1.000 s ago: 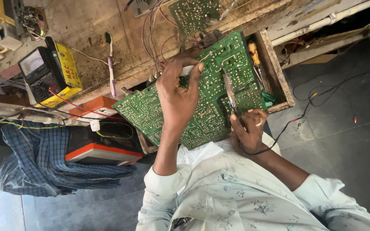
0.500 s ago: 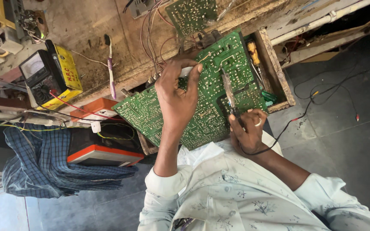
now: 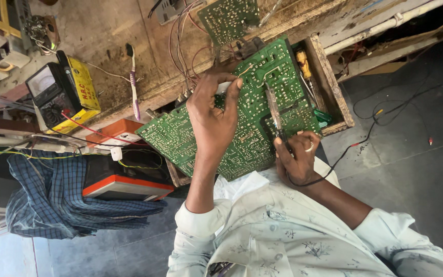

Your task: The person solders components on a green circuit board placed on a cluttered workbench. They hold the board steady with one hand while applying a soldering iron to the board's underside, repositioning the board and the iron repeatedly to work on different joints, with a multimeter connected nearby.

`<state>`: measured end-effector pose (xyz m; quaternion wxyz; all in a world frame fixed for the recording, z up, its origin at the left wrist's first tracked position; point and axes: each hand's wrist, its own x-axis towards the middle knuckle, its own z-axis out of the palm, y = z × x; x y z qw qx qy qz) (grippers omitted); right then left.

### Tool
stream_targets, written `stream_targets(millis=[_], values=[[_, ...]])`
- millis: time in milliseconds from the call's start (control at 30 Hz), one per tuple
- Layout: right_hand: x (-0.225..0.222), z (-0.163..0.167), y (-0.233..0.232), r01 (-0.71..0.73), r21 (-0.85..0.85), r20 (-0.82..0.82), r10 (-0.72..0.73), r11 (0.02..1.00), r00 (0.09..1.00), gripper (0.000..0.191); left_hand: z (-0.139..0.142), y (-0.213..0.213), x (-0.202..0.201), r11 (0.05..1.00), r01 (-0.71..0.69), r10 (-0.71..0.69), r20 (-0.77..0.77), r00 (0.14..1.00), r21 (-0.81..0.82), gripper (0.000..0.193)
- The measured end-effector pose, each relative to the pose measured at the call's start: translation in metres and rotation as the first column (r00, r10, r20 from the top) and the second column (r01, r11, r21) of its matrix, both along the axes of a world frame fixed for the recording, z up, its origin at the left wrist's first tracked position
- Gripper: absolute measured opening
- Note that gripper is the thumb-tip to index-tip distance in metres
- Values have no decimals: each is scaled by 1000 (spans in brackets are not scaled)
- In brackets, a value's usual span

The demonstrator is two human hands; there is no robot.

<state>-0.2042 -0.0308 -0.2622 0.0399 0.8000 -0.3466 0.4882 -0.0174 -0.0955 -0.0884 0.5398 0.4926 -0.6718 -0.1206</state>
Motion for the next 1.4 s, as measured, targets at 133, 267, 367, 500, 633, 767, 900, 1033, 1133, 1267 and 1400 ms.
stream_targets(millis=[133,267,367,500,633,767,900,1033,1133,1267,1400], values=[[1,1,0,15,-2,5,-15,1000,1000,59,2,0,1,1000,10,-10,2,1000,-7,9],[2,0,1,26,-6,6,-26,1000,1000,57,2,1,1,1000,0,1,31,1000,-19,8],[2,-2,1,26,2,20,-26,1000,999,56,0,0,0,999,-1,3,42,999,-33,10],[1,-4,1,26,8,11,-26,1000,1000,58,-2,0,0,1000,-1,1,29,1000,-20,9],[1,-6,1,30,10,-3,-30,999,1000,60,-4,0,0,1000,-4,4,21,1000,-4,10],[1,-6,0,33,1,-10,-33,999,999,63,-5,-1,1,999,6,-4,39,999,-50,10],[1,-6,-1,27,3,-12,-27,1000,1000,64,-6,-1,1,998,17,-16,16,1000,-53,12],[1,-6,-1,27,3,-16,-27,1000,999,64,-6,0,1,1000,-3,4,25,1000,-29,10],[1,-5,-1,29,3,-18,-28,1000,999,64,-4,0,1,1000,-13,13,29,999,-16,9],[2,-4,-3,32,6,-17,-31,999,999,65,-2,-1,2,1000,-20,19,26,999,10,8],[1,-3,-4,30,1,-28,-30,1000,999,66,-2,-2,2,1000,-15,15,20,1000,0,8]])
